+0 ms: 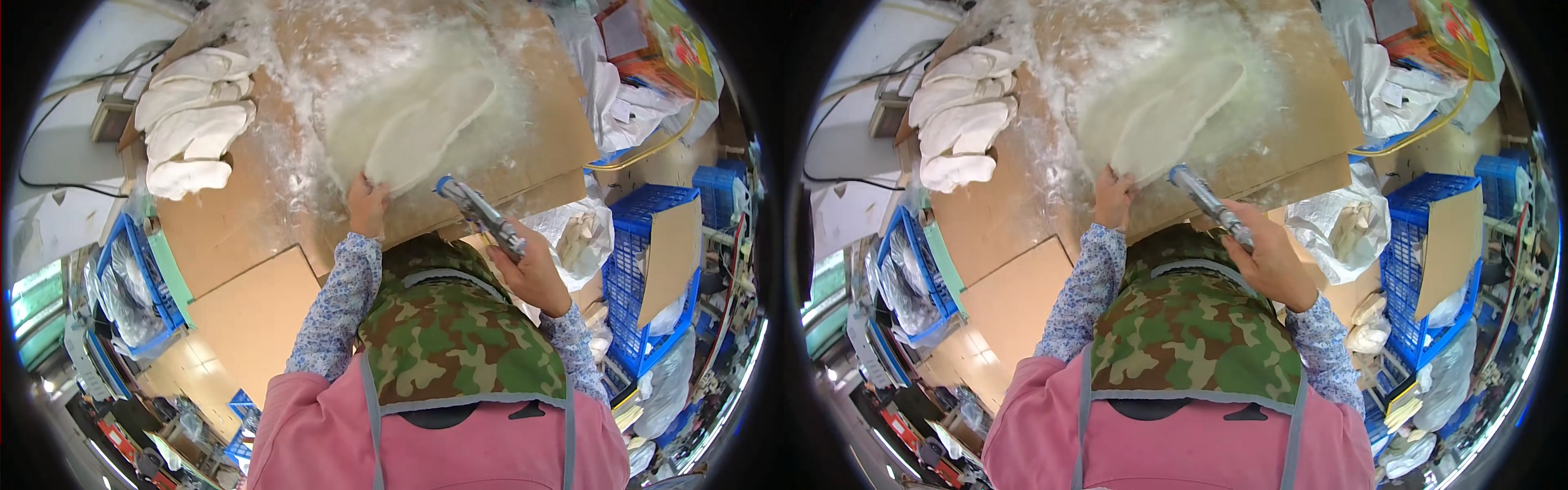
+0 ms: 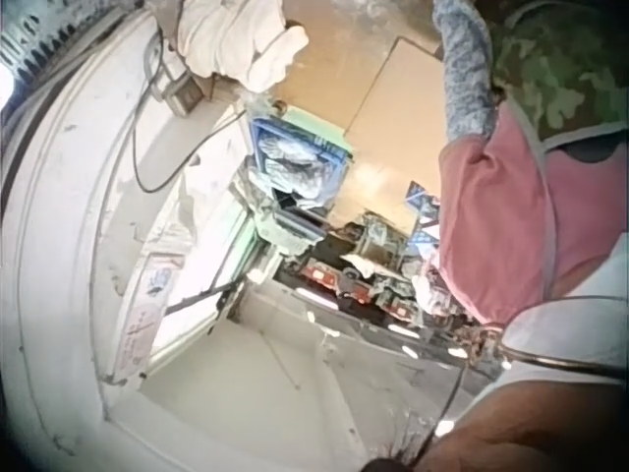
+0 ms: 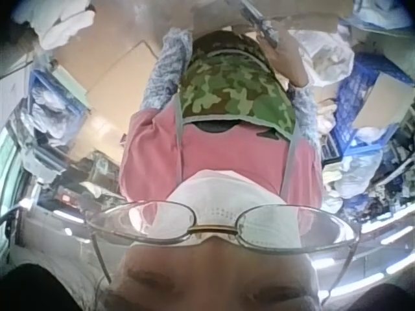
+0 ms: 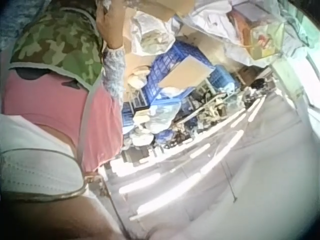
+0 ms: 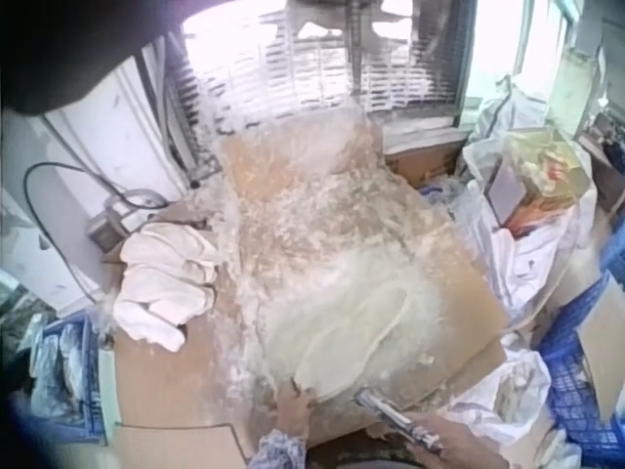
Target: Applying adhesive to shoe insoles with a spray gun and arranging them on a cardboard sheet for drying or processing.
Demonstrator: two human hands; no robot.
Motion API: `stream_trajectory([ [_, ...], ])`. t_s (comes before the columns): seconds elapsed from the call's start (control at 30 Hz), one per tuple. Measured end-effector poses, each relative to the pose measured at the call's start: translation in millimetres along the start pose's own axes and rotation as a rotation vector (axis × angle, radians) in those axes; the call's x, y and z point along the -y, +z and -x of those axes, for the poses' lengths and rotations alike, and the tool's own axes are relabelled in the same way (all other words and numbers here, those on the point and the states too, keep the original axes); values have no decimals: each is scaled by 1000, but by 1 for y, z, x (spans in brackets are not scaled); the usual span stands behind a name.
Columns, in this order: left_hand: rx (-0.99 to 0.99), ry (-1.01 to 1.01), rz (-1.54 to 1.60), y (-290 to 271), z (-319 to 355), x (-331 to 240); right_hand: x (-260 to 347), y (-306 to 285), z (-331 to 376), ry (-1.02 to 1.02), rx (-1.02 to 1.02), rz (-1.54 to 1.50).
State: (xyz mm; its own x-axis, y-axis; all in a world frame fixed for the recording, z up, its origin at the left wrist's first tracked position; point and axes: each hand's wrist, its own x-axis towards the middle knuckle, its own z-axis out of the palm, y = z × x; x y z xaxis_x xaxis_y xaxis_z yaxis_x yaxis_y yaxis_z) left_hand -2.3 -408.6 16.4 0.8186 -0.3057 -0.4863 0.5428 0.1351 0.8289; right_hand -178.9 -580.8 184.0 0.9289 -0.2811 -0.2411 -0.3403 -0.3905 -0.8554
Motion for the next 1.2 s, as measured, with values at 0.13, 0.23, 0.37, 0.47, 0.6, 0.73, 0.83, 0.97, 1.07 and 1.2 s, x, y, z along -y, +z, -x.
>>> stream_trajectory([
  [0.13, 54, -8, -24, -10, -6, 2, 5, 10, -14, -109, 84, 33],
  [0.23, 25, -45, 8, -6, -3, 0, -14, 5, -21, -43, -22, 192],
  [0.37, 6, -15, 27, 0, 1, -6, -23, -11, -33, -34, -349, -26],
  [0.47, 47, -3, -25, -3, 5, -12, -17, -17, -29, -111, -446, 6],
  [0.6, 153, -22, 35, 5, 36, -49, -4, -24, -10, 159, -300, -67],
  [0.73, 147, 0, -45, -23, 59, -57, 1, -21, 2, 161, -200, -46],
  [0.83, 152, -19, -350, -55, 50, -30, -8, -8, 2, 136, -95, -19],
  [0.97, 45, -7, -212, -65, 60, -7, 11, 15, -8, 111, 135, 52],
  [1.07, -31, 22, -251, -69, 59, 2, 14, 31, -11, -4, 240, 68],
  [1.2, -153, 33, -318, -69, 53, 13, 22, 49, -17, -69, 293, 138],
])
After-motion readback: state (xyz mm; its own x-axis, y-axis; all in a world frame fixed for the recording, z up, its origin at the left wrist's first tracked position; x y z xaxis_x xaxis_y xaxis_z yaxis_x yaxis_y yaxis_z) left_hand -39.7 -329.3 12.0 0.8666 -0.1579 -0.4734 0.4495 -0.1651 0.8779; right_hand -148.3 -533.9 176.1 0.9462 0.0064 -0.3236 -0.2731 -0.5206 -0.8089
